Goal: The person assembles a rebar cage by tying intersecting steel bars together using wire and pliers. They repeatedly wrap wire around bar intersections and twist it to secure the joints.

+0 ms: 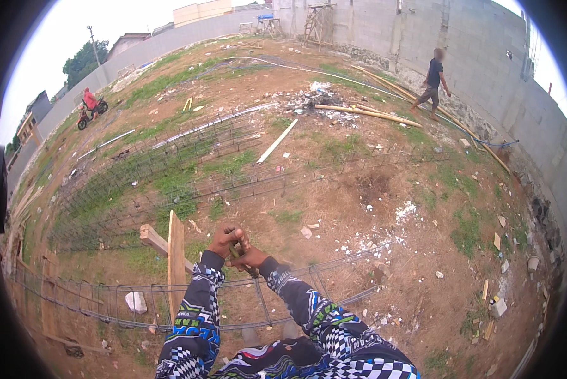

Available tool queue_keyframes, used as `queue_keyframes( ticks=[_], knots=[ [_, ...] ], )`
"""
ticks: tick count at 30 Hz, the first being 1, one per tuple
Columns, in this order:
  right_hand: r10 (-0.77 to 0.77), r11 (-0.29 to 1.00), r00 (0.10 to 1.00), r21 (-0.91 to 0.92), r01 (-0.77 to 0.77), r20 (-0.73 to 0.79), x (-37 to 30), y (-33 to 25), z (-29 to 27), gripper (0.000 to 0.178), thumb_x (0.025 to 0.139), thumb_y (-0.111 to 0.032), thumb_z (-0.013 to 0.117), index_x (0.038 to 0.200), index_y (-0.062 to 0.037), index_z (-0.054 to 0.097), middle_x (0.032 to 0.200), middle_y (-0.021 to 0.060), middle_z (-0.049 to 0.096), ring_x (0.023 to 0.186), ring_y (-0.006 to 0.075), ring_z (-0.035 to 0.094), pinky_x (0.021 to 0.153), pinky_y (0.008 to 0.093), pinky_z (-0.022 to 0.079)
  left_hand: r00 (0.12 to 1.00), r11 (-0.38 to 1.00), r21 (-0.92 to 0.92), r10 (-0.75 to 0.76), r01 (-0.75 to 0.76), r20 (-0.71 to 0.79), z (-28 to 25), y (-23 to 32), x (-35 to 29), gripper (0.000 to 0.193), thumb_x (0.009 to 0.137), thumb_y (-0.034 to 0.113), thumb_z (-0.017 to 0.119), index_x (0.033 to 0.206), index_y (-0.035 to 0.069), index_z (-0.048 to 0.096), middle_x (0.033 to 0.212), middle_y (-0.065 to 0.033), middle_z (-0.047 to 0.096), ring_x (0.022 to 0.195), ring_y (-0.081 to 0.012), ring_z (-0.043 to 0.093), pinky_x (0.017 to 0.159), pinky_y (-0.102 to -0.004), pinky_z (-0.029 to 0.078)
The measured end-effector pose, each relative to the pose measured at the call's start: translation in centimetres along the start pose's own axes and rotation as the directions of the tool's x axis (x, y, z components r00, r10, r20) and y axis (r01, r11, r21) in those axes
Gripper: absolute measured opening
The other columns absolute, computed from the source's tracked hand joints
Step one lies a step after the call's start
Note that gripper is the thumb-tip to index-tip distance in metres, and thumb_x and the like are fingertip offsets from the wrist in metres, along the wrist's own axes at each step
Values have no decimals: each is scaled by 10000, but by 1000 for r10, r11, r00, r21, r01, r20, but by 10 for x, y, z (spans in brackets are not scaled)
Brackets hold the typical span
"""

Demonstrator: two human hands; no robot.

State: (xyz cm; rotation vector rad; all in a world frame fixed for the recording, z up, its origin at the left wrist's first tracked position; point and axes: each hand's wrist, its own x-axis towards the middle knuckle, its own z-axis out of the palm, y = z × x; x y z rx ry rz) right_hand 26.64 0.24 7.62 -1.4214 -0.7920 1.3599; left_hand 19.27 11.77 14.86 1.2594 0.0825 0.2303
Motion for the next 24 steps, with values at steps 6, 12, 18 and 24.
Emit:
queue_keyframes(
  ticks=[6, 12, 18, 24],
  knots=[
    [-377, 899, 464, -196, 393, -802, 24, 62, 63, 349, 758, -179, 825, 1034, -49, 655, 911, 57, 683, 834, 154, 632, 715, 304, 493, 403, 804, 568, 586, -176, -703, 90, -21, -4, 305, 772, 264, 840, 746, 13, 668, 692, -24, 612, 685, -100, 572, 618, -249, 458],
    [-558, 801, 399, -348, 487, -728, -18, 18, 59, 378, 799, -180, 783, 1106, -21, 631, 963, 68, 680, 866, 160, 639, 741, 303, 503, 852, 983, 179, 61, 39, -520, 50, -10, 1, 366, 817, 344, 799, 773, 21, 633, 658, -43, 590, 598, -127, 570, 549, -289, 477],
    [-48, 996, 993, 63, 55, -110, -15, 5, 7, 387, 722, -164, 823, 1043, -38, 649, 923, 79, 691, 797, 156, 638, 664, 345, 489, 999, 997, -76, 5, -2, 34, 7, -14, 4, 304, 827, 273, 794, 802, 4, 656, 681, -42, 612, 588, -115, 573, 537, -276, 470],
    [-347, 909, 366, -214, 358, -864, -2, 40, 78, 259, 788, -171, 791, 976, -64, 649, 823, 33, 657, 765, 137, 624, 648, 300, 483, 605, 813, 531, 551, -237, -574, 96, -17, -5, 318, 817, 255, 803, 888, -13, 646, 709, -35, 616, 584, -114, 554, 564, -249, 449]
  ],
)
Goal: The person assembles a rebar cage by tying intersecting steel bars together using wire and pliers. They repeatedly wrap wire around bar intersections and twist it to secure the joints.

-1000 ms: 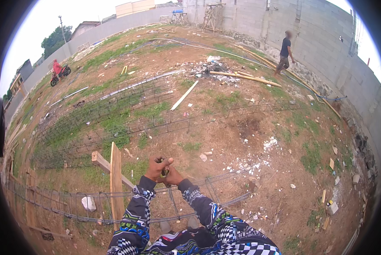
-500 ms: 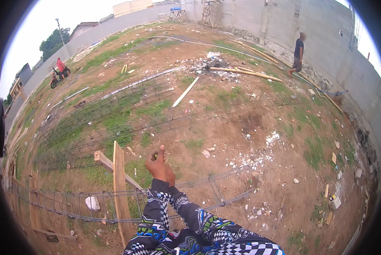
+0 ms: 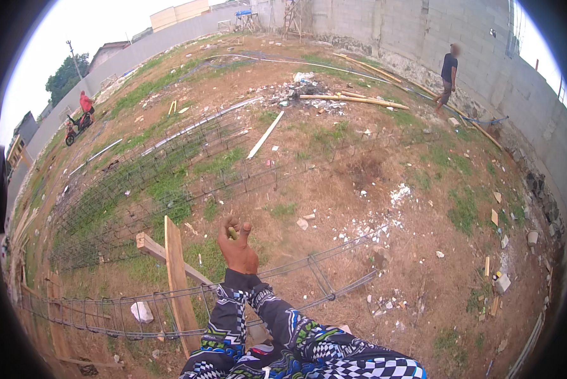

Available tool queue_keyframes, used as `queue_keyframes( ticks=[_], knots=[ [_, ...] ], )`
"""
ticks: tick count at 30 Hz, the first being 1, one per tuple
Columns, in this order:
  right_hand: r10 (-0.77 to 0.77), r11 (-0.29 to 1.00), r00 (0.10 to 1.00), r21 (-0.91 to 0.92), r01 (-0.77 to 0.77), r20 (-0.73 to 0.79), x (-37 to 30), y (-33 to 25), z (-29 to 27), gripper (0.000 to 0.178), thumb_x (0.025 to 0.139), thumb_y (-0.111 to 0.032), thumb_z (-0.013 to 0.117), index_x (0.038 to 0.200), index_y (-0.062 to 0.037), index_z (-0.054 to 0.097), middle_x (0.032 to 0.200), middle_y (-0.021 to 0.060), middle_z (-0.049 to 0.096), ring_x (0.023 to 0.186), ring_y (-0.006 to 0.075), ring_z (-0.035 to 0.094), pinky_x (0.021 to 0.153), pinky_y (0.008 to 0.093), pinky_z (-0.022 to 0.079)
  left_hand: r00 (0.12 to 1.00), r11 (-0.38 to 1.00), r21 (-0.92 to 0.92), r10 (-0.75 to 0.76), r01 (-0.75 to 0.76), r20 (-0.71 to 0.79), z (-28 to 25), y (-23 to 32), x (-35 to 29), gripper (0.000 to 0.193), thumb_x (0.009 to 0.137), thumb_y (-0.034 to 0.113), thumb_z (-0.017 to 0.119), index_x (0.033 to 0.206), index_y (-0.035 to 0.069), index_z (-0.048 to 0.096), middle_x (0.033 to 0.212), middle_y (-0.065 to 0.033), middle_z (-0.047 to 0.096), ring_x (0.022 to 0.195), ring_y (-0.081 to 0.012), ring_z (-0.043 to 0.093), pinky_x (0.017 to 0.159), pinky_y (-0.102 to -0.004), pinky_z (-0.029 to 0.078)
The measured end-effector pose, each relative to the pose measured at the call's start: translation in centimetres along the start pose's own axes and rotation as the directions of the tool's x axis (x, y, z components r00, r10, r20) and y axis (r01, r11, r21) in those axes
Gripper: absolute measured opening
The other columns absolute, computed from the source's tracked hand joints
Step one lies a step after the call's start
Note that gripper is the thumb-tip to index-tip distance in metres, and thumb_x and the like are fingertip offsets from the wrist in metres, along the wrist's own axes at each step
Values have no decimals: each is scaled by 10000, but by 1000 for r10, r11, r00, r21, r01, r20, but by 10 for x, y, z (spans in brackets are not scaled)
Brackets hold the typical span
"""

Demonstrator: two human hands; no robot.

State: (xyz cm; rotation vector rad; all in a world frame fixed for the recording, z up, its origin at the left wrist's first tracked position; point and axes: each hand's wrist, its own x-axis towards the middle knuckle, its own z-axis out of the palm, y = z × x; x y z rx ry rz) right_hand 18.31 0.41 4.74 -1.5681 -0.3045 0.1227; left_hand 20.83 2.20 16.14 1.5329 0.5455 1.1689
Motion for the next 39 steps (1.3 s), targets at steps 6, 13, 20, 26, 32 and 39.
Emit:
queue_keyframes(
  ticks=[6, 13, 20, 26, 32, 39],
  knots=[
    [-90, 996, 991, 17, 89, 97, 9, -7, -20, 217, 823, -210, 771, 944, -75, 651, 798, 39, 671, 796, 150, 664, 666, 292, 497, 785, 939, 43, -310, 341, 537, -31, -16, 29, 357, 837, 291, 774, 663, 8, 643, 601, -36, 605, 554, -119, 556, 565, -281, 461],
    [229, 972, 720, -118, -201, 655, 55, -4, -31, 384, 783, -364, 790, 925, -38, 645, 758, 69, 652, 673, 189, 632, 582, 350, 479, 618, 790, -335, -70, 514, 783, -46, -37, 61, 419, 830, 414, 761, 784, 16, 641, 705, -70, 640, 662, -154, 615, 614, -303, 499],
    [125, 979, 991, 169, -116, -47, 31, 7, 14, 523, 841, -202, 736, 1289, -65, 504, 1169, 73, 609, 1044, 191, 618, 798, 335, 508, 966, 960, -104, -260, 259, 7, 5, 8, -14, 297, 801, 249, 810, 832, 22, 620, 678, -55, 630, 602, -129, 600, 567, -262, 479],
    [-109, 968, 778, 244, -59, 619, 27, -18, -47, 655, 767, -156, 816, 1304, -17, 469, 1149, 83, 613, 1022, 180, 625, 861, 336, 516, 438, 904, -67, -140, 423, 888, -52, -20, 47, 223, 813, 155, 733, 670, 37, 609, 596, -59, 619, 541, -140, 609, 509, -271, 473],
    [-63, 986, 928, 164, 2, 368, 32, 25, -23, 179, 883, -127, 654, 1002, 4, 630, 886, 58, 676, 843, 143, 633, 719, 327, 499, 790, 875, -202, -270, 439, 550, -18, -25, 30, 599, 911, 596, 582, 632, 66, 562, 585, -4, 536, 588, -102, 543, 552, -261, 434],
    [-27, 994, 637, 87, -62, 771, 65, -39, -72, 540, 934, -281, 613, 1411, -82, 458, 1264, 175, 566, 1206, 256, 528, 934, 398, 482, 827, 707, -460, -547, 537, 126, -67, -22, 56, 601, 882, 669, 557, 599, 179, 355, 526, 49, 356, 435, -84, 342, 416, -264, 293]
  ],
)
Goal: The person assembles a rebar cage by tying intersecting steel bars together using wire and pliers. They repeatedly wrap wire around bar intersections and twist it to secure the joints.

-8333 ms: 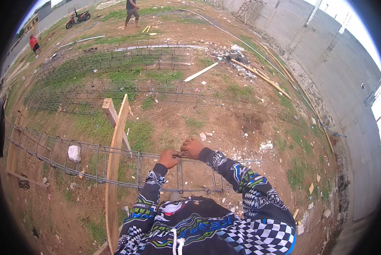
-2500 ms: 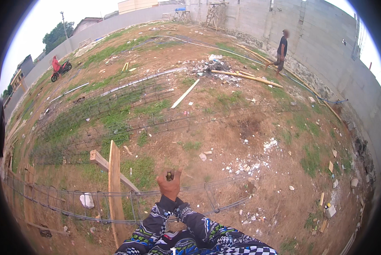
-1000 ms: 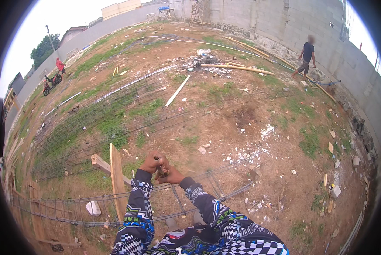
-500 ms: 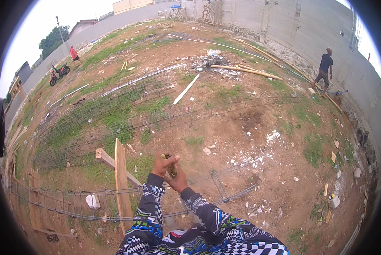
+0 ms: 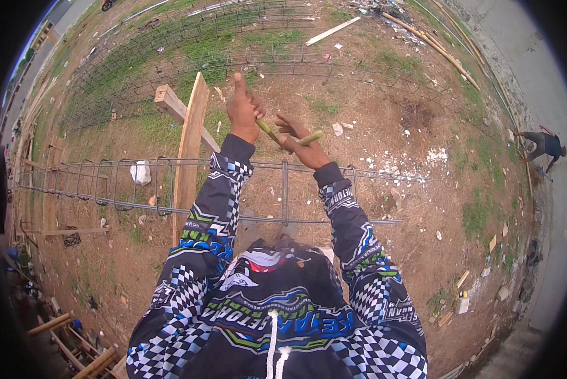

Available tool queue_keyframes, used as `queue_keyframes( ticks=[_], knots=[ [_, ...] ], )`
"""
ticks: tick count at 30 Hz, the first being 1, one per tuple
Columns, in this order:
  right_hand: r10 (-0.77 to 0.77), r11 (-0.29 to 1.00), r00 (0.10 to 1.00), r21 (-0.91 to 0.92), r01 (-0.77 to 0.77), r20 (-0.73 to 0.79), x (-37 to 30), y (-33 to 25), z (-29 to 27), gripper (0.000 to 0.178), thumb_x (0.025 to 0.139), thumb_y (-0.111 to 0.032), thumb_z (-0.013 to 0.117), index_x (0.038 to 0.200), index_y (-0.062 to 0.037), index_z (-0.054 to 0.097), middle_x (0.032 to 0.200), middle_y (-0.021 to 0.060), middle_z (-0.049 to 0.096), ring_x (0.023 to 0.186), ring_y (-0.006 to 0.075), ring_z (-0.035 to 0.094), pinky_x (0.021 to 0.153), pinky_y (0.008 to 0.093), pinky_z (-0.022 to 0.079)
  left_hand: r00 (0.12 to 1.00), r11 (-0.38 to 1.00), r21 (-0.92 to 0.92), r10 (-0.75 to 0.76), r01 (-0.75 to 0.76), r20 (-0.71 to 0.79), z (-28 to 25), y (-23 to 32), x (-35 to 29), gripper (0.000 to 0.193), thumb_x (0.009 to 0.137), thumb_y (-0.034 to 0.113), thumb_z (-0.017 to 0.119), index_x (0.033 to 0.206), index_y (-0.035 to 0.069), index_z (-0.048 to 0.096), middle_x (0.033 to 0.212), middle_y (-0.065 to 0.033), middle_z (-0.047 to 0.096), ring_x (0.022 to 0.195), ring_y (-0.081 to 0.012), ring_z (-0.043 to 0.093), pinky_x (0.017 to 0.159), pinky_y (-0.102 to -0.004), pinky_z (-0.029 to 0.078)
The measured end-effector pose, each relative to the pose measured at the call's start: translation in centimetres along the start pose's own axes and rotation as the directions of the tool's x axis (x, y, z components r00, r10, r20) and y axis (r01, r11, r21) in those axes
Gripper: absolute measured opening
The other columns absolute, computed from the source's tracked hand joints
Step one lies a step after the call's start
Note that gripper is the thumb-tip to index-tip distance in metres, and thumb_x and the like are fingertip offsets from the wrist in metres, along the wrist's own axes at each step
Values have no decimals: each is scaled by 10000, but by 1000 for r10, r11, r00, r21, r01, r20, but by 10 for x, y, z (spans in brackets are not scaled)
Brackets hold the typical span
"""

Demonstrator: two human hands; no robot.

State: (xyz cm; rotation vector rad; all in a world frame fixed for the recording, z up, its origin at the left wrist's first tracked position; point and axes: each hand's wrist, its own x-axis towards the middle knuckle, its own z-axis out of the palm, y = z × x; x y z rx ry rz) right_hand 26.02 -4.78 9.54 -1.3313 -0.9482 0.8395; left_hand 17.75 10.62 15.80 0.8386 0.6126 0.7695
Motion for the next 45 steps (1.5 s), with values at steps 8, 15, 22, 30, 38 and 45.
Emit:
queue_keyframes(
  ticks=[8, 15, 22, 30, 38, 45],
  knots=[
    [159, 987, 984, 15, -161, 78, -17, -38, -17, 612, 967, -530, 512, 1303, -19, 545, 1013, 130, 677, 925, 222, 677, 836, 358, 535, 967, 968, -180, -133, 173, 216, 26, 12, -26, 597, 881, 681, 545, 719, 107, 528, 644, -31, 520, 591, -159, 524, 567, -331, 442],
    [505, 824, 841, 400, -402, -194, -96, -8, -37, 555, 992, -508, 471, 1149, 11, 588, 756, 117, 671, 582, 184, 661, 533, 267, 547, 886, 173, 890, -129, -422, 445, -53, -43, -42, 450, 829, 397, 714, 1107, 45, 682, 834, -141, 701, 752, -288, 670, 694, -392, 509],
    [624, 782, 750, 157, -604, -219, -169, -13, -41, 639, 898, -102, 523, 1489, -16, 297, 941, 150, 681, 617, 189, 677, 505, 281, 540, 866, 103, 889, -202, -446, 458, -75, -91, -29, 269, 828, 330, 679, 841, 71, 750, 732, -172, 675, 693, -363, 641, 661, -448, 498],
    [550, 566, 835, -719, -404, -36, -175, -29, -63, 536, 894, -270, 607, 1392, -115, 487, 878, 167, 662, 746, 233, 676, 738, 409, 521, 718, -85, 715, -9, -694, 696, -70, -119, -39, 250, 851, 308, 656, 866, 75, 744, 768, -155, 657, 733, -355, 641, 651, -438, 494],
    [816, 305, 577, -820, -485, -38, -91, -56, -65, 435, 948, -437, 570, 1228, -107, 616, 740, 64, 629, 599, 150, 634, 511, 313, 515, 997, 647, 760, 76, -62, 17, -100, -75, -29, 284, 851, 222, 701, 1033, 4, 715, 907, -153, 708, 720, -229, 662, 662, -356, 519],
    [858, 245, 498, -952, -182, 126, -6, -52, -18, 392, 919, -347, 569, 1135, -27, 635, 775, 109, 676, 627, 203, 679, 569, 344, 547, 920, 562, 773, 385, -294, 70, -113, -16, -76, 505, 856, 188, 722, 1301, 11, 564, 962, -161, 716, 748, -183, 697, 650, -281, 538]
  ],
)
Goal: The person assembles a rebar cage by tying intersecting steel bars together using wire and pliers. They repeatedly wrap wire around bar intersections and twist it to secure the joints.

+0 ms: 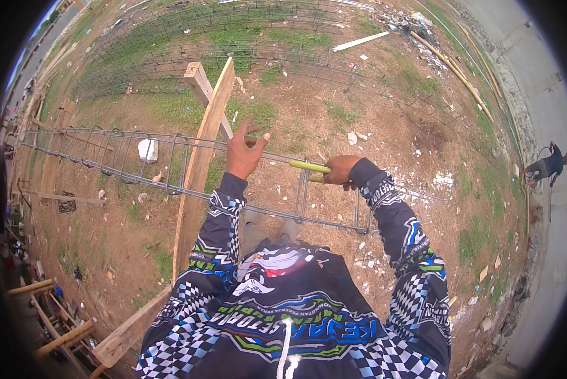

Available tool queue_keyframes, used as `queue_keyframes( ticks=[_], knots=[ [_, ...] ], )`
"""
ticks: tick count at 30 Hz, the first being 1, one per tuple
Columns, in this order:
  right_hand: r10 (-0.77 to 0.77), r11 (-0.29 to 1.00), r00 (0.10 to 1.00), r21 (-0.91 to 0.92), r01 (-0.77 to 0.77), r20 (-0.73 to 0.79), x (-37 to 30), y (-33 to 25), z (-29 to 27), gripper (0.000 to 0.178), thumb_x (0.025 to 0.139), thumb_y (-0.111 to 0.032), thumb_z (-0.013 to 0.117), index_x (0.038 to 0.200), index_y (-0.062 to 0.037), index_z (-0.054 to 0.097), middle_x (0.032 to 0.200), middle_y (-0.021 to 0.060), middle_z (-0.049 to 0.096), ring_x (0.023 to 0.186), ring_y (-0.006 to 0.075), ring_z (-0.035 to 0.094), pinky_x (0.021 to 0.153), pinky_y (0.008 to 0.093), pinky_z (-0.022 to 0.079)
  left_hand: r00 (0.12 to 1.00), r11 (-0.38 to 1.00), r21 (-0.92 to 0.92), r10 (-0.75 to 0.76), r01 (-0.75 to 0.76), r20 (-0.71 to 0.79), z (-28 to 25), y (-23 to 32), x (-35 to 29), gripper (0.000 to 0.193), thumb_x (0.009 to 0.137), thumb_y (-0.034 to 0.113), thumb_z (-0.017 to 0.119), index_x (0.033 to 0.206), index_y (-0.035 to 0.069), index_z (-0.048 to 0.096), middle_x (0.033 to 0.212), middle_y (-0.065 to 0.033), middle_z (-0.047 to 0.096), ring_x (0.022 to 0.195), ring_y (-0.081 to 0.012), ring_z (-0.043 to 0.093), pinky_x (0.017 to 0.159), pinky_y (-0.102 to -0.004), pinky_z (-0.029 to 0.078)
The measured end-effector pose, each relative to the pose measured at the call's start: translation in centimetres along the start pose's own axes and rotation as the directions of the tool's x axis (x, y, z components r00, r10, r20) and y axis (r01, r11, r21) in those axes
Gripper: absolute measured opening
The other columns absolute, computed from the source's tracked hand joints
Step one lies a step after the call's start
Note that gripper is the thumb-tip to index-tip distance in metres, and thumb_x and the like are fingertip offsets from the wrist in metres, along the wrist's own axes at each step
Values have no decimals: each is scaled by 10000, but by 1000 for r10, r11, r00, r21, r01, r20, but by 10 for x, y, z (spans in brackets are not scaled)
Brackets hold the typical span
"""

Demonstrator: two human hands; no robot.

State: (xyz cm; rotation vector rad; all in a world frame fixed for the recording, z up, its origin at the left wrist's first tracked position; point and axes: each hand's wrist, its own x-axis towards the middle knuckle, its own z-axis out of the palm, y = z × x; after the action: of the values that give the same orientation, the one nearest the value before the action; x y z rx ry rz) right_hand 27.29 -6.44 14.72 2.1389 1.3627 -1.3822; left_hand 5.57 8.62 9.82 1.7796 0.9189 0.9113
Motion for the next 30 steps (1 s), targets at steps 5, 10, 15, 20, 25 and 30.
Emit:
queue_keyframes(
  ticks=[5, 10, 15, 20, 25, 30],
  knots=[
    [-218, 819, 974, -554, 148, -61, 46, -51, 0, 284, 818, -231, 625, 996, -20, 693, 869, 159, 707, 795, 295, 706, 702, 420, 557, 977, 978, -71, -203, 198, -71, -51, -29, -93, 316, 875, 169, 703, 1140, 3, 661, 915, -121, 718, 737, -163, 682, 653, -296, 535],
    [-428, 745, 871, -640, 188, -242, 63, -41, 27, 247, 780, -276, 689, 860, -42, 687, 875, 171, 699, 850, 346, 678, 744, 442, 541, 943, 965, -61, -261, 254, -205, -88, -46, -187, 213, 891, 173, 691, 1019, 4, 712, 836, -77, 710, 700, -111, 655, 635, -250, 506],
    [-464, 881, 787, -303, 363, -406, 54, -24, 32, 352, 752, -312, 777, 921, -42, 629, 804, 164, 670, 794, 366, 656, 697, 458, 504, 801, 891, 21, -397, 454, -448, -128, -97, -248, 211, 892, 184, 698, 948, -20, 705, 736, -58, 694, 655, -95, 642, 605, -258, 504],
    [-493, 865, 663, -395, 309, -563, 35, -45, 37, 360, 770, -321, 775, 936, -36, 634, 898, 170, 659, 865, 368, 630, 742, 443, 490, 857, 907, 77, -360, 414, -369, -138, -88, -239, 209, 876, 210, 706, 894, 2, 704, 725, -84, 692, 647, -139, 646, 606, -286, 500],
    [-409, 811, 430, -105, 575, -805, 1, -94, 67, 151, 899, -132, 659, 933, 14, 641, 818, 133, 650, 726, 230, 613, 718, 347, 490, 933, 919, 185, -322, 349, -159, -151, -55, -212, 215, 884, 207, 668, 842, 2, 619, 708, -151, 608, 672, -302, 617, 629, -387, 466],
    [-434, 739, 566, 83, 669, -701, -8, -154, 141, 116, 886, -108, 671, 885, 7, 653, 746, 100, 644, 657, 169, 617, 644, 300, 484, 777, 905, 170, -226, 391, -587, -208, -73, -248, 217, 911, 226, 625, 902, 11, 600, 757, -145, 630, 728, -321, 630, 676, -378, 498]
  ],
)
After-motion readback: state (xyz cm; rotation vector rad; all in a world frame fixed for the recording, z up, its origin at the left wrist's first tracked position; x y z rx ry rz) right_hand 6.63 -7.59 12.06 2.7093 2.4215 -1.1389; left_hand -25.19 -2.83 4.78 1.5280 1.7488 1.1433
